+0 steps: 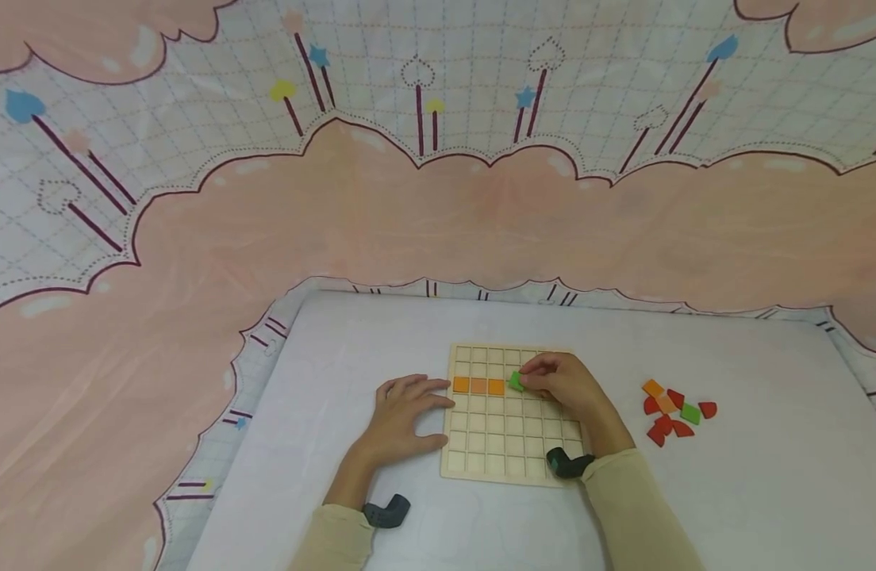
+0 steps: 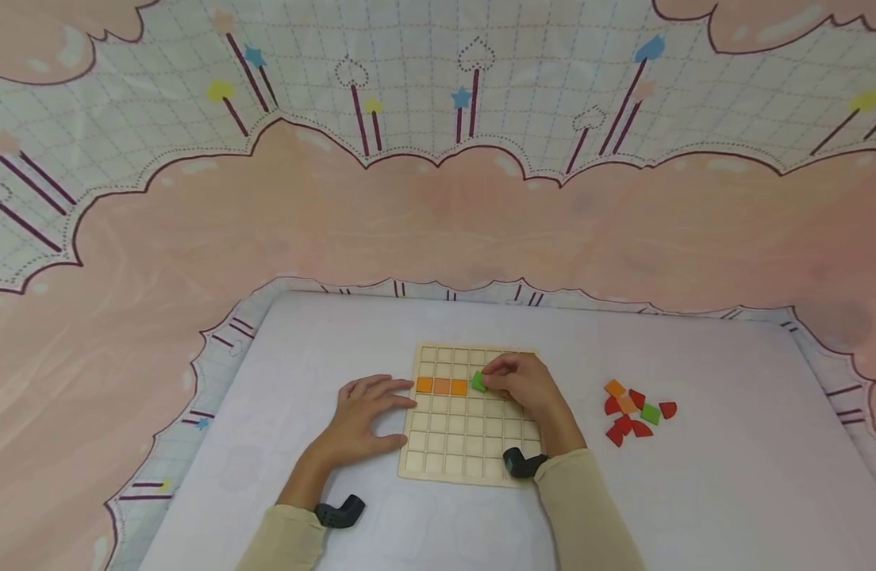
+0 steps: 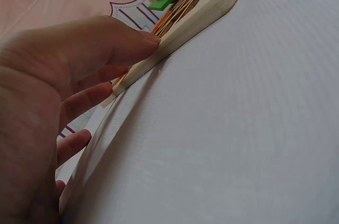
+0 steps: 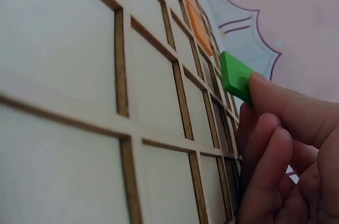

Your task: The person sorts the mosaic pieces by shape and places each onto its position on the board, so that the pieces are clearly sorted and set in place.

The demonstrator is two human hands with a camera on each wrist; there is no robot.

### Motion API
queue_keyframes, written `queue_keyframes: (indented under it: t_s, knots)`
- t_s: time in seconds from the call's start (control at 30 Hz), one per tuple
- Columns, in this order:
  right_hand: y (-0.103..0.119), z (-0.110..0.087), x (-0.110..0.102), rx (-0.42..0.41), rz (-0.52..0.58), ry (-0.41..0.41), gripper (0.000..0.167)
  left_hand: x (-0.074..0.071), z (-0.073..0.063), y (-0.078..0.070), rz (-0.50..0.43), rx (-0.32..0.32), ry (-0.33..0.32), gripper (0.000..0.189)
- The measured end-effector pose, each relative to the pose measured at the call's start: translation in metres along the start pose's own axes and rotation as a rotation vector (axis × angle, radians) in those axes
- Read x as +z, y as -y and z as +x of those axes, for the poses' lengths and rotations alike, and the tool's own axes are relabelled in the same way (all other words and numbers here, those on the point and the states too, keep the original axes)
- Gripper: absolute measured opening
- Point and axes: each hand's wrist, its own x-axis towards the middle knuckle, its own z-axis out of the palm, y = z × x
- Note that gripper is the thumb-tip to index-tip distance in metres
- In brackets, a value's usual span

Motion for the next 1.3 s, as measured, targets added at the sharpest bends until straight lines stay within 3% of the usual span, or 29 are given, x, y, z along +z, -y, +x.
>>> queue_keyframes:
  t_s: [0.37,0.63,0.87,1.3]
  knots:
    - [0.002,0.003,0.003,-0.009,-0.076,-0.005,0.021,0.000,0.000,0.000,0.001,-0.002,0.004,0.048]
    - [0.004,0.004,0.008,-0.039,-0.203,-0.043,0.016,-0.001,0.001,0.001,0.010,-0.007,0.001,0.048]
    - [0.006,0.002,0.012,-0.017,-0.315,-0.076,0.012,-0.001,0.001,0.000,0.003,-0.007,0.016,0.049]
    - [0.004,0.004,0.013,-0.023,-0.340,-0.089,0.010,-0.002,0.000,-0.001,0.002,-0.012,0.016,0.049]
